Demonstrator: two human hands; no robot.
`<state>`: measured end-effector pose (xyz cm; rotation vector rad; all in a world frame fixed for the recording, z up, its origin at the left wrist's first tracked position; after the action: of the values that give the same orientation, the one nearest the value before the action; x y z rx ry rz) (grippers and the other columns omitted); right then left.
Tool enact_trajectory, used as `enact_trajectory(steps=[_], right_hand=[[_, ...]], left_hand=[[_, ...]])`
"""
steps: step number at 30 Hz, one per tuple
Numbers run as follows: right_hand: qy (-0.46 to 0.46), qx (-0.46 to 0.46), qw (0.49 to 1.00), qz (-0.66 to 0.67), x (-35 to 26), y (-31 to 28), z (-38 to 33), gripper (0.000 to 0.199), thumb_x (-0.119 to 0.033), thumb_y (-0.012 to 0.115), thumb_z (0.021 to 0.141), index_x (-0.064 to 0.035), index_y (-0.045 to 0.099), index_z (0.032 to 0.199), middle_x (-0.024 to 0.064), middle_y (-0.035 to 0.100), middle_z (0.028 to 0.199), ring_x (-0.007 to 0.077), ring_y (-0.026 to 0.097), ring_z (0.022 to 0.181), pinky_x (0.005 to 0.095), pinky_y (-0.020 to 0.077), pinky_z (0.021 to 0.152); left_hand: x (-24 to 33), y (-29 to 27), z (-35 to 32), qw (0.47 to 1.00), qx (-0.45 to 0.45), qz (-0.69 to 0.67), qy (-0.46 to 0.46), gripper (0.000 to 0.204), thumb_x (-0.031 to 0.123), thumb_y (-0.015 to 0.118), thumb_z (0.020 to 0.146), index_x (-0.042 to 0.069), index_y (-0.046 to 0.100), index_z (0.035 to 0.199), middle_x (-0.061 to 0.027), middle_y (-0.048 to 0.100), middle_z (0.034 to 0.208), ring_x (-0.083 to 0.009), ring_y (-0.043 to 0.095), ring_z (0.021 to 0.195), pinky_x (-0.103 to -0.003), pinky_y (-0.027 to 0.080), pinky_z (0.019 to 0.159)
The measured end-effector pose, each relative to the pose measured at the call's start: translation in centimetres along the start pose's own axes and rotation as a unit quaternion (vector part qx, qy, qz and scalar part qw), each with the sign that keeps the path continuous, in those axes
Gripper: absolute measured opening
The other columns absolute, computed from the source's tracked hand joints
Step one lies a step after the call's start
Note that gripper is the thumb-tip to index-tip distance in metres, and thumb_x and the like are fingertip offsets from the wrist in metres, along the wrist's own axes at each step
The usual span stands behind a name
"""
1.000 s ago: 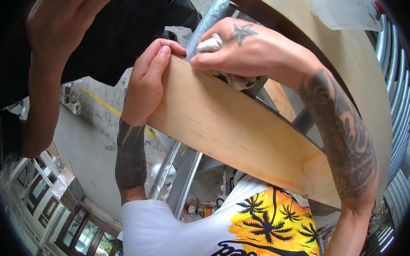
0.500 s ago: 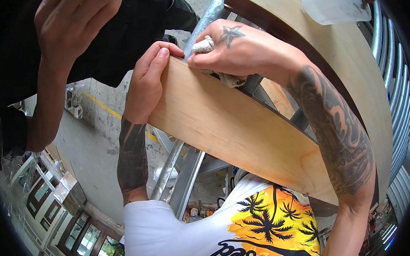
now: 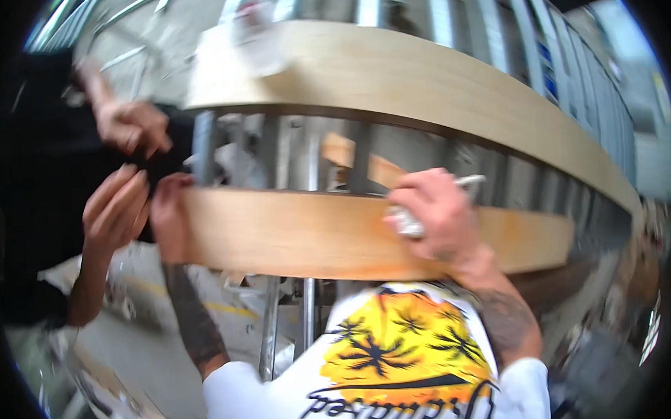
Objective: Applying glue to the edges of wooden planks and cleaning excess glue.
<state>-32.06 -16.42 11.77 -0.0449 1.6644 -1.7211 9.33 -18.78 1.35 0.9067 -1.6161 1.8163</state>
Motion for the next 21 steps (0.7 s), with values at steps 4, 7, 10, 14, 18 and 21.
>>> enact_trajectory(steps=[4, 7, 10, 14, 18, 21], right_hand=[[-0.011, 0.092, 0.995, -0.032, -0.9, 2.4, -5.7, 0.050, -0.023, 0.076, 0.076, -0.0133, 0.061, 0.123, 0.0119, 0.058, 0.123, 0.0317, 0.057, 0.111, 0.0452, 0.0474, 0.092], [0.022, 0.156, 0.985, -0.073, -0.2, 2.6, -8.5, 0.050, -0.021, 0.073, 0.079, -0.0139, 0.058, 0.126, 0.0112, 0.055, 0.128, 0.0303, 0.054, 0.116, 0.0441, 0.0459, 0.093], [0.009, 0.161, 0.984, -0.070, 1.4, 1.5, -12.1, 0.047, -0.020, 0.069, 0.080, -0.0143, 0.058, 0.125, 0.0101, 0.054, 0.127, 0.0277, 0.054, 0.113, 0.0428, 0.0464, 0.091], [0.061, 0.182, 0.978, -0.083, 4.9, -0.8, -19.1, 0.039, -0.021, 0.068, 0.081, -0.0145, 0.063, 0.119, 0.0065, 0.056, 0.119, 0.0243, 0.054, 0.105, 0.0417, 0.0469, 0.089], [0.179, 0.207, 0.954, -0.119, 12.2, -6.3, -29.4, 0.036, -0.022, 0.074, 0.077, -0.0153, 0.067, 0.112, 0.0054, 0.061, 0.116, 0.0260, 0.058, 0.101, 0.0405, 0.0496, 0.088], [0.266, 0.269, 0.917, -0.124, 18.2, -11.3, -36.5, 0.045, -0.007, 0.075, 0.070, -0.0111, 0.065, 0.114, 0.0090, 0.062, 0.116, 0.0304, 0.060, 0.104, 0.0428, 0.0507, 0.091]], left_hand=[[0.4, 0.6, -6.9, 0.995, -0.012, -0.097, -0.006, 0.031, 0.023, 0.043, 0.107, 0.002, 0.066, 0.104, -0.0121, 0.064, 0.104, -0.0240, 0.062, 0.097, -0.035, 0.046, 0.090], [-3.1, -1.7, -13.8, 0.991, 0.014, -0.129, -0.046, 0.032, 0.025, 0.045, 0.106, 0.000, 0.065, 0.108, -0.0159, 0.063, 0.111, -0.0262, 0.062, 0.100, -0.039, 0.047, 0.090], [-6.1, -1.6, -12.7, 0.983, 0.086, -0.121, -0.109, 0.034, 0.027, 0.048, 0.105, -0.003, 0.064, 0.112, -0.0197, 0.062, 0.118, -0.0284, 0.063, 0.104, -0.042, 0.049, 0.091], [-7.9, -0.6, -14.2, 0.946, 0.229, -0.099, -0.209, 0.040, 0.029, 0.051, 0.104, -0.006, 0.063, 0.118, -0.0247, 0.061, 0.127, -0.0313, 0.063, 0.108, -0.047, 0.050, 0.091], [1.7, 10.4, -20.5, 0.926, 0.307, 0.009, -0.220, 0.047, 0.026, 0.059, 0.102, -0.007, 0.053, 0.135, -0.0262, 0.060, 0.125, -0.0369, 0.058, 0.115, -0.043, 0.044, 0.105], [12.3, 18.3, -25.2, 0.936, 0.309, 0.169, -0.019, 0.049, 0.027, 0.059, 0.101, -0.006, 0.051, 0.137, -0.0244, 0.051, 0.138, -0.0356, 0.051, 0.126, -0.046, 0.041, 0.107]])
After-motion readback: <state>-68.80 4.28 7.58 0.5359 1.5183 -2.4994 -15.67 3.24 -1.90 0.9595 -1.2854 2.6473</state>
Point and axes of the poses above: each hand's wrist, its own z-axis towards the middle knuckle, its own y-axis out of the palm, x = y × z, the point moved 4 cm from there along z, towards the middle knuckle
